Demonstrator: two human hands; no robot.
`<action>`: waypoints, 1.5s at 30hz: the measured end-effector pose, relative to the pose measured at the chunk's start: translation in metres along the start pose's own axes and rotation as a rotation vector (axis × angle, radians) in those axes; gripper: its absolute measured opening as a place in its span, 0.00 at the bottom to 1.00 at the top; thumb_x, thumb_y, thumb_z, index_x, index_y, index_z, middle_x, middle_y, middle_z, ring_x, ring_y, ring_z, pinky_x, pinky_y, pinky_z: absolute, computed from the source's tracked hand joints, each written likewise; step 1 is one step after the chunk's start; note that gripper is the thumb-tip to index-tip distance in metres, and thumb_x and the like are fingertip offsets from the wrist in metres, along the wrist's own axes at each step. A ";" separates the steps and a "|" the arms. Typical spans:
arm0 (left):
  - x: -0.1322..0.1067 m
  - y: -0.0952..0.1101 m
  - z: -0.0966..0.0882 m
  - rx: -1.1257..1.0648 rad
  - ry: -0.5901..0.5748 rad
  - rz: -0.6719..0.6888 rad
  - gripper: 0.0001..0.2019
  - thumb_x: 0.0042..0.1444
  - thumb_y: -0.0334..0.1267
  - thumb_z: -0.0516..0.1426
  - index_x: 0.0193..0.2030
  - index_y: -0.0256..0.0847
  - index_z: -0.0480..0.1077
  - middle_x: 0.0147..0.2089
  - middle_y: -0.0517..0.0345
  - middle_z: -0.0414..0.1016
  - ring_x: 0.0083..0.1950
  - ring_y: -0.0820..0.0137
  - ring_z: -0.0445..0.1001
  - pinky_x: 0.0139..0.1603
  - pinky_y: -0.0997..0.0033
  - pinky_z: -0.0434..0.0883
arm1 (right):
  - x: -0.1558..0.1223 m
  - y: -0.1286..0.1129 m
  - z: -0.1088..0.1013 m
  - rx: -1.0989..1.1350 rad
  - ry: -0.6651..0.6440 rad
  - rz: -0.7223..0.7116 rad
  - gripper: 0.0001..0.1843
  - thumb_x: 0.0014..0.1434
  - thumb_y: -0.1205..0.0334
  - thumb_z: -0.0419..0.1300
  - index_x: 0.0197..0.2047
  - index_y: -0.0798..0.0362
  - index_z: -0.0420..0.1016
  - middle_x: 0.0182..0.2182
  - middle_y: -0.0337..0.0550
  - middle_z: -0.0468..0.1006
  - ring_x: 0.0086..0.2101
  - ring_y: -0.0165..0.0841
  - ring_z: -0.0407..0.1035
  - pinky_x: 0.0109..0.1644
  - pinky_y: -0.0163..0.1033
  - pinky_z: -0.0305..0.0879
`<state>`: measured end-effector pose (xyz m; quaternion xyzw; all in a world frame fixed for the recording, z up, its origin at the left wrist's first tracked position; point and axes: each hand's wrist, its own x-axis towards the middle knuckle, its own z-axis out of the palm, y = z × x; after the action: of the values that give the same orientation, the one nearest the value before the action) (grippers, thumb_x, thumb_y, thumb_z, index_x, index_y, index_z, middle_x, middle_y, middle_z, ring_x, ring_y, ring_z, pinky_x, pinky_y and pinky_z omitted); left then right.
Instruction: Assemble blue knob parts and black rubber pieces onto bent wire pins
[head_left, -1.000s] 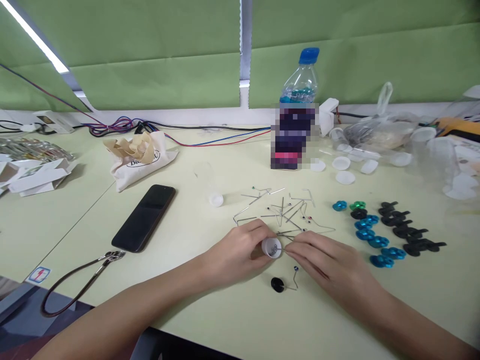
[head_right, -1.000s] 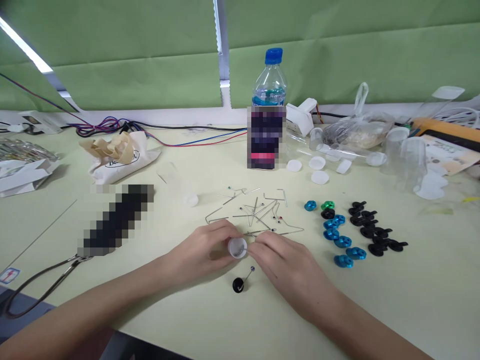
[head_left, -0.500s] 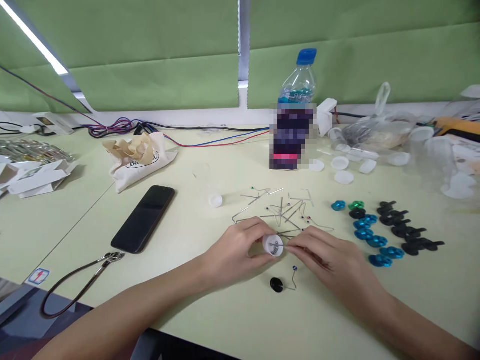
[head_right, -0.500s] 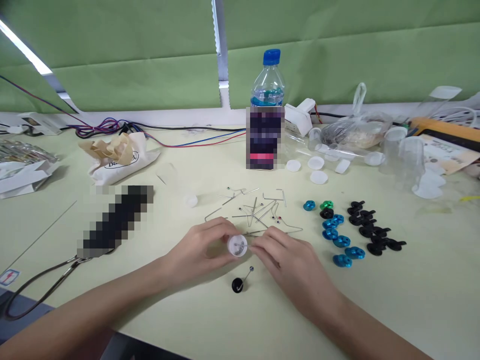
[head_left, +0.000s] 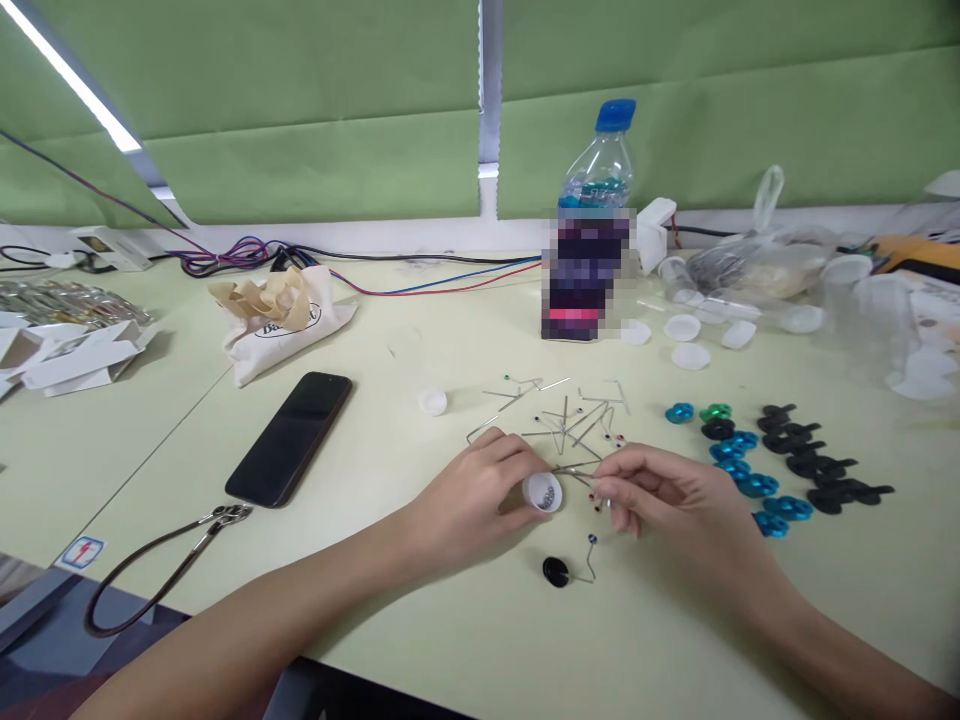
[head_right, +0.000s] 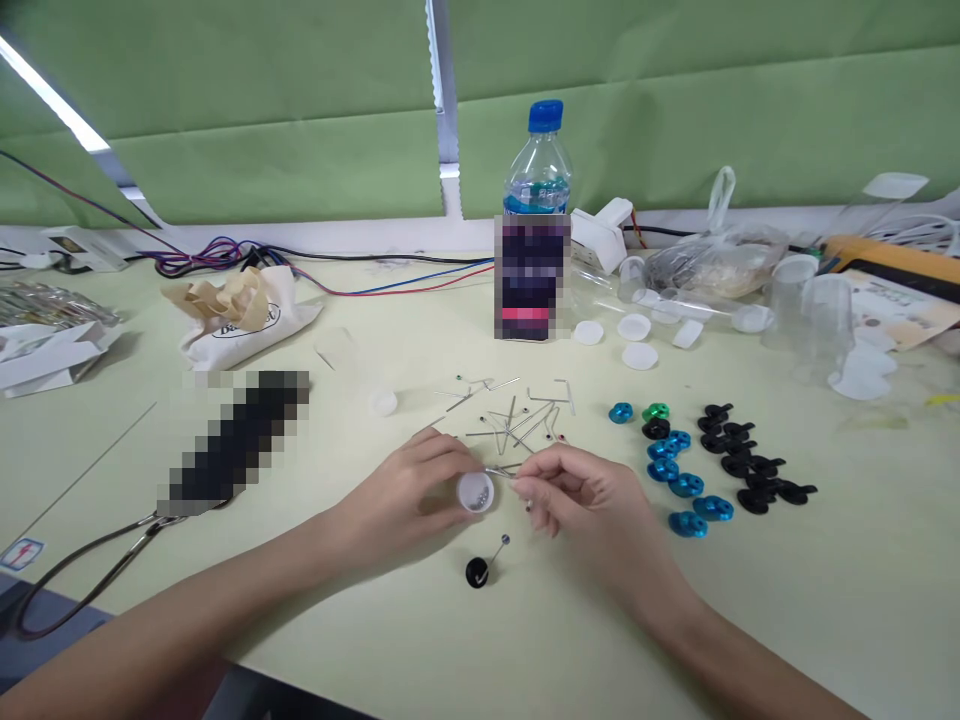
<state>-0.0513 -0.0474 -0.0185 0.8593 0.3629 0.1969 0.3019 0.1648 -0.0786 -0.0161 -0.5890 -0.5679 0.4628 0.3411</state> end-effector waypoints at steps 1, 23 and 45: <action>0.000 0.000 0.000 0.033 -0.007 0.010 0.09 0.57 0.36 0.58 0.45 0.42 0.70 0.44 0.54 0.72 0.47 0.63 0.67 0.46 0.63 0.68 | 0.000 0.001 0.000 0.004 -0.001 0.004 0.10 0.55 0.54 0.62 0.30 0.52 0.75 0.18 0.35 0.71 0.20 0.27 0.64 0.25 0.33 0.65; 0.007 -0.033 -0.025 0.564 0.148 0.002 0.12 0.63 0.27 0.47 0.37 0.36 0.71 0.37 0.51 0.73 0.40 0.64 0.66 0.37 0.66 0.69 | -0.002 0.003 -0.004 0.145 0.172 0.006 0.11 0.54 0.52 0.64 0.31 0.51 0.72 0.18 0.34 0.70 0.20 0.27 0.64 0.24 0.32 0.62; -0.002 0.001 -0.009 0.083 -0.127 0.577 0.17 0.56 0.48 0.58 0.41 0.34 0.71 0.36 0.53 0.74 0.36 0.69 0.68 0.34 0.71 0.67 | -0.004 0.001 -0.005 0.119 0.229 -0.010 0.12 0.55 0.50 0.63 0.30 0.49 0.72 0.17 0.33 0.68 0.20 0.26 0.61 0.24 0.30 0.60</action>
<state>-0.0569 -0.0460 -0.0119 0.9492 0.0918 0.2056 0.2200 0.1700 -0.0824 -0.0142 -0.6137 -0.4997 0.4240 0.4404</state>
